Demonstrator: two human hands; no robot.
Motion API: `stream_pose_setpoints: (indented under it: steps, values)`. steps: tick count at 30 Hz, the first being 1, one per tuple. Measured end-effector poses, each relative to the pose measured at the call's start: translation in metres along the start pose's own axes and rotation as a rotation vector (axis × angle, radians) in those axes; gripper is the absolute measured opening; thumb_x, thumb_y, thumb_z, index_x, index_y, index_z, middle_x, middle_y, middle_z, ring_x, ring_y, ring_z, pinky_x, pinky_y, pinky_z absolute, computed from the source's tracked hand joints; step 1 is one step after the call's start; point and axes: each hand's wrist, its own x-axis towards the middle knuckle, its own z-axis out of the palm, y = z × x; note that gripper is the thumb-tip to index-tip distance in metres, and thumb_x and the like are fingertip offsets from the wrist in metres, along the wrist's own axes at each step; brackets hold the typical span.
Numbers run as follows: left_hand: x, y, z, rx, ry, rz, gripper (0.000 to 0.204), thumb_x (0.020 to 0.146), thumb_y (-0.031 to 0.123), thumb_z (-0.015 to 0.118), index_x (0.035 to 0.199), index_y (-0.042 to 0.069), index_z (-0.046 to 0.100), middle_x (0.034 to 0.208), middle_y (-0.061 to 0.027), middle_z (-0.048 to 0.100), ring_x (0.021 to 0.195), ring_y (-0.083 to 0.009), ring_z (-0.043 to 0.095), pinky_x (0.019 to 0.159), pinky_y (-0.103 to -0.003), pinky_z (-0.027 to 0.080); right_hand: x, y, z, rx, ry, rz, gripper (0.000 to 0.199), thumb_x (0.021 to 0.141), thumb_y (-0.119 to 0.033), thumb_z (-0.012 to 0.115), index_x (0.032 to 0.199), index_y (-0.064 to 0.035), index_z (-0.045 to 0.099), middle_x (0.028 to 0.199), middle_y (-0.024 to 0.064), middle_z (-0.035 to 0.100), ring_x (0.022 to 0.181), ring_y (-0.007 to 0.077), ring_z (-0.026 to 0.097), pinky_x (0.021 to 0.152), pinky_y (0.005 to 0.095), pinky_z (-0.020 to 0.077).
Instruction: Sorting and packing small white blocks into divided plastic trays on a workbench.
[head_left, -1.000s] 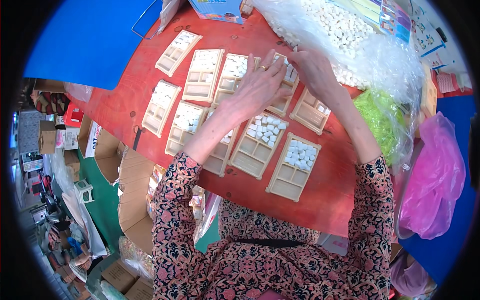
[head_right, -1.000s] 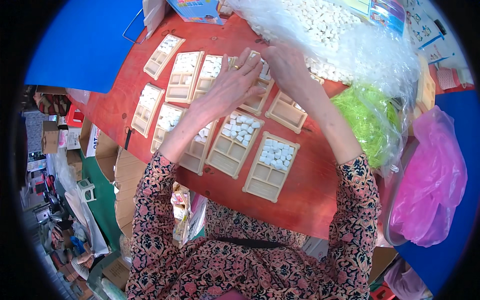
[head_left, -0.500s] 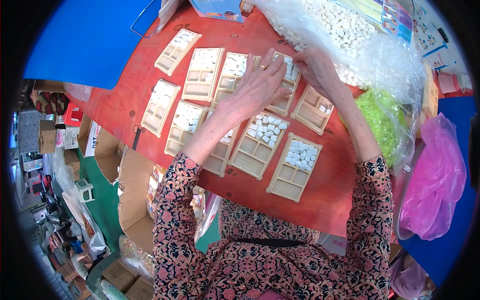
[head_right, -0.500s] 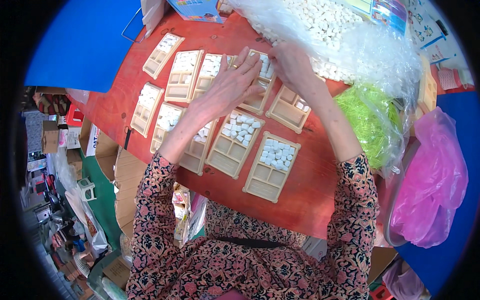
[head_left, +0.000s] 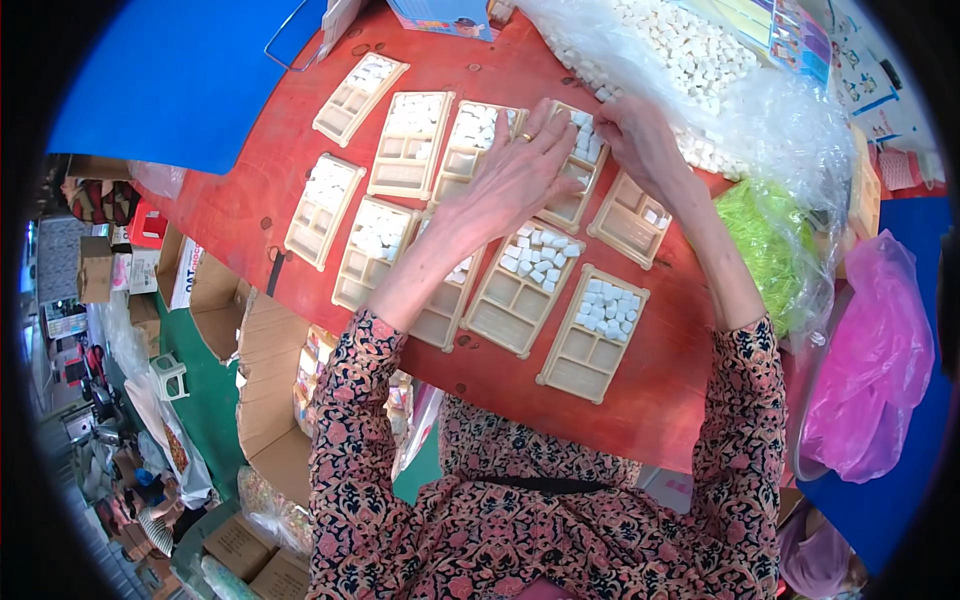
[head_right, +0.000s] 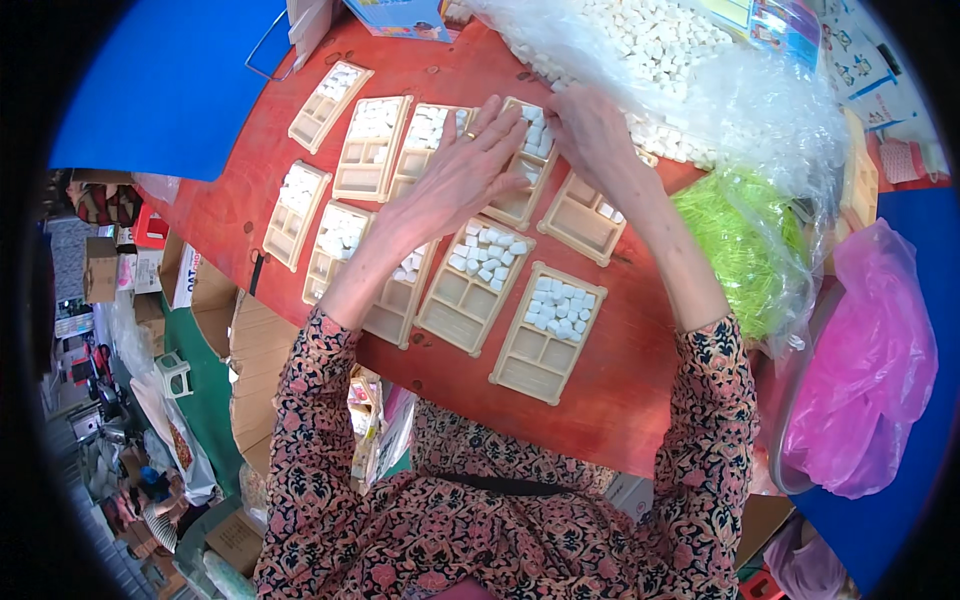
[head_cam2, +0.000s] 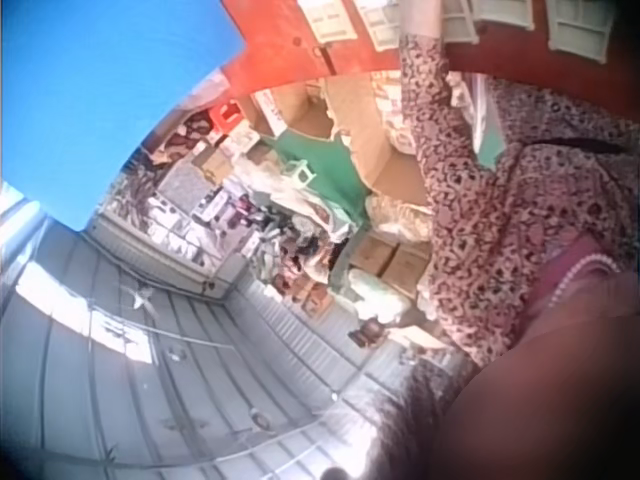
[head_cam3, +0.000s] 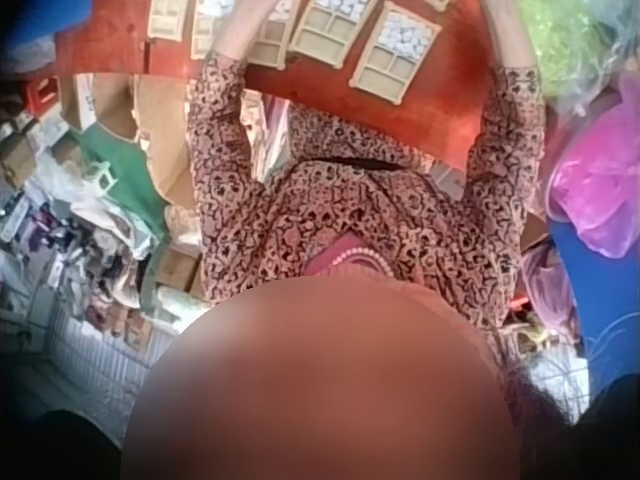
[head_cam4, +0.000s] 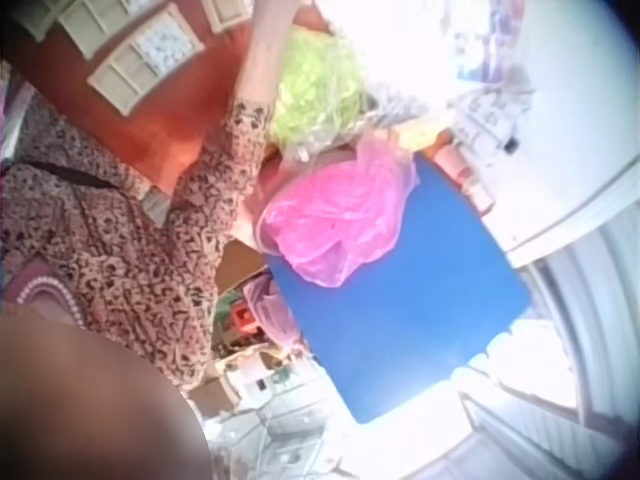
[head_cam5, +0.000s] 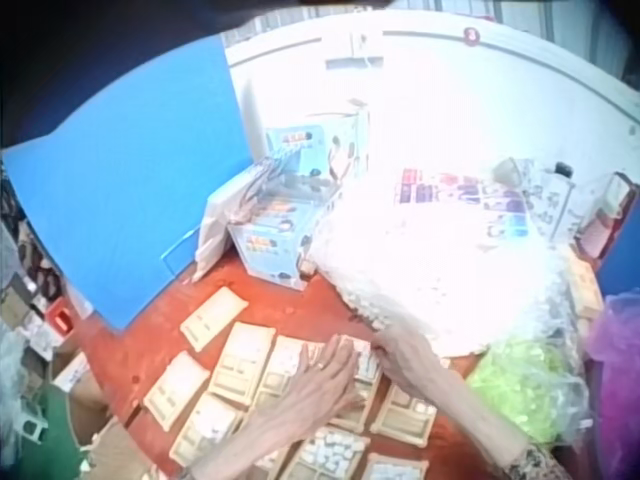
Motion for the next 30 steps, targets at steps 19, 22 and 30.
stream_pose_setpoints:
  steps: [19,22,30]
  values:
    - [-0.07,-0.076,-0.065,-0.267,0.339,-0.409,0.017,0.077,0.001,0.067,0.093,-0.003,0.066,0.086,-0.0174,0.063,0.081,-0.0332,0.061,0.072,-0.041,0.048,0.016,-0.048,-0.014,0.627,-0.089,0.201,0.015,0.087,-0.009,0.06,0.092,0.0049,0.066,0.074,-0.0001,0.06,0.068,0.0072,0.05,0.063,0.0238,0.0421]
    - [-0.077,-0.08,-0.057,-0.267,0.288,-0.391,0.011,0.075,0.001,0.067,0.086,0.0,0.066,0.079,-0.0151,0.061,0.078,-0.0334,0.06,0.069,-0.043,0.047,0.025,-0.064,-0.002,0.61,-0.106,0.123,0.016,0.086,-0.009,0.062,0.093,0.0052,0.066,0.073,-0.0005,0.059,0.066,0.0065,0.049,0.06,0.0234,0.0414]
    - [-0.062,-0.077,-0.052,-0.052,0.258,-0.275,0.005,0.075,0.0,0.063,0.074,-0.002,0.059,0.078,-0.0213,0.058,0.08,-0.0404,0.058,0.066,-0.048,0.047,0.038,-0.091,0.021,0.585,-0.088,0.04,0.016,0.078,-0.007,0.06,0.089,0.0027,0.068,0.076,0.0194,0.066,0.066,0.0276,0.065,0.063,0.0352,0.0492]
